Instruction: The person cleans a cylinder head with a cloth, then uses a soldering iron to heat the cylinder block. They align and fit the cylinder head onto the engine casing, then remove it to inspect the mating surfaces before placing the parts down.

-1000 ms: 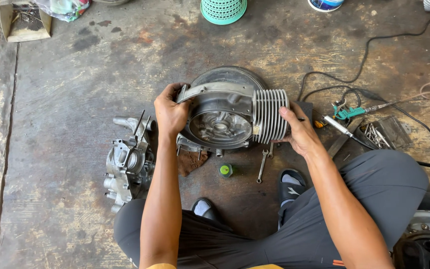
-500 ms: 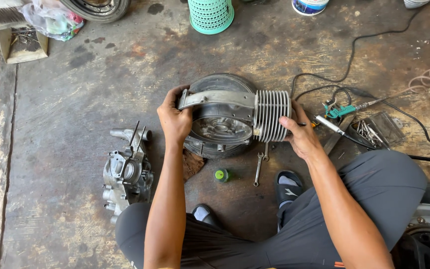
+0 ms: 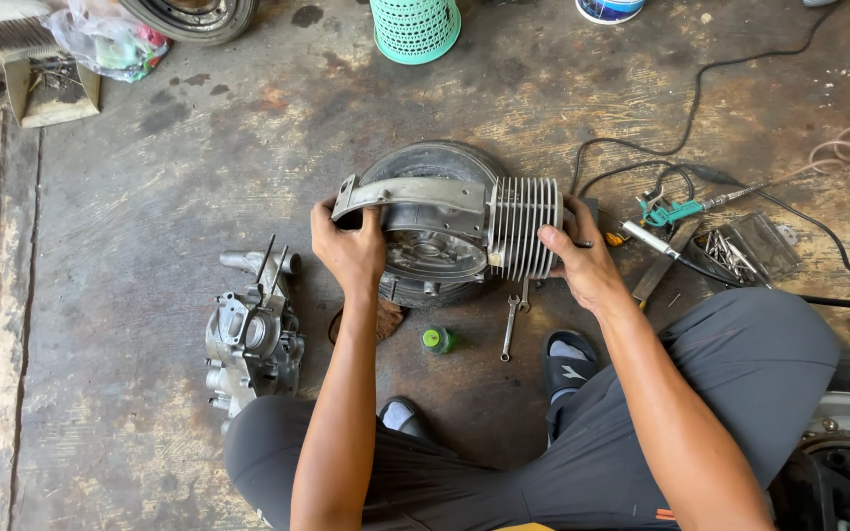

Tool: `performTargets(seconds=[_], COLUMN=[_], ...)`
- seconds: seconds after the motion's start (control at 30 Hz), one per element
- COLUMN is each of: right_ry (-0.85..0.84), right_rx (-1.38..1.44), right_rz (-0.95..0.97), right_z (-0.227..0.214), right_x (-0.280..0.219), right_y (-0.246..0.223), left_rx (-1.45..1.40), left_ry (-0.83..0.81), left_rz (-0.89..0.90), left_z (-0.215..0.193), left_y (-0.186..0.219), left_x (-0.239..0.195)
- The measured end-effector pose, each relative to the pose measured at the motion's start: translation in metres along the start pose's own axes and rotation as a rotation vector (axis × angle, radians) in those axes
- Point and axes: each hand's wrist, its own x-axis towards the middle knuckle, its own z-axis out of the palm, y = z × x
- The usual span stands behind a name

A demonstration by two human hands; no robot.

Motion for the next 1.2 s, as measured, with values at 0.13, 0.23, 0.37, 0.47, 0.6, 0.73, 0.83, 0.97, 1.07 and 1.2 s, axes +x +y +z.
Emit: performTargets(seconds=[0.13,0.23,0.37,0.47,0.6,0.73,0.83,0.97,1.07,1.2], right_ry=[0.009,-0.005,-0.006,-0.014,-0.034,-0.025,-0.020,-0.042,-0.082,-0.112], right_rx=[0.018,0.006,-0.002,0.012,0.013,0.015,0.008,-0.007,-0.013,-0.046], right_rz=[-0.012,-0.023,-0.001,0.010,0.011,0.012,0.016,0.009,-0.017,-0.053], right_z=[-0.007,-0.004,0.000,-0.002,-0.003,-0.007,-0.010,0.001,0.009,0.014], right_x=[0.004,0.001,-0.004,-0.002,-0.002,0.001,0.005,-0.004,-0.007,-0.006], right_y=[0.011,0.009,0.004,0.004,0.000,0.011,0.017,0.000,-0.012,-0.016], left_rx=[-0.018,-0.049,-0.090,-0.116,-0.144,-0.151,-0.184,-0.125,-0.104,-0.166], left_ry=[-0.052,-0.067,-0.074,-0.118,-0.268,-0.268,-0.277,-0.269,-0.229,-0.145], left_rz=[-0.020,-0.087,-0.192,-0.180,-0.103,-0.142,-0.130,-0.216,-0.280,-0.300], left_z=[-0.005,-0.006,0.003,0.008,-0.005,-0.004,-0.004,0.005,0.011,0.016], left_y=[0.005,0.004,0.005,-0.009,-0.002,-0.004,-0.008,-0.033,-0.037,-0.036], left_x=[0.000,-0.007,-0.011,-0.013,-0.019,-0.018,-0.016,-0.027,-0.027,-0.018])
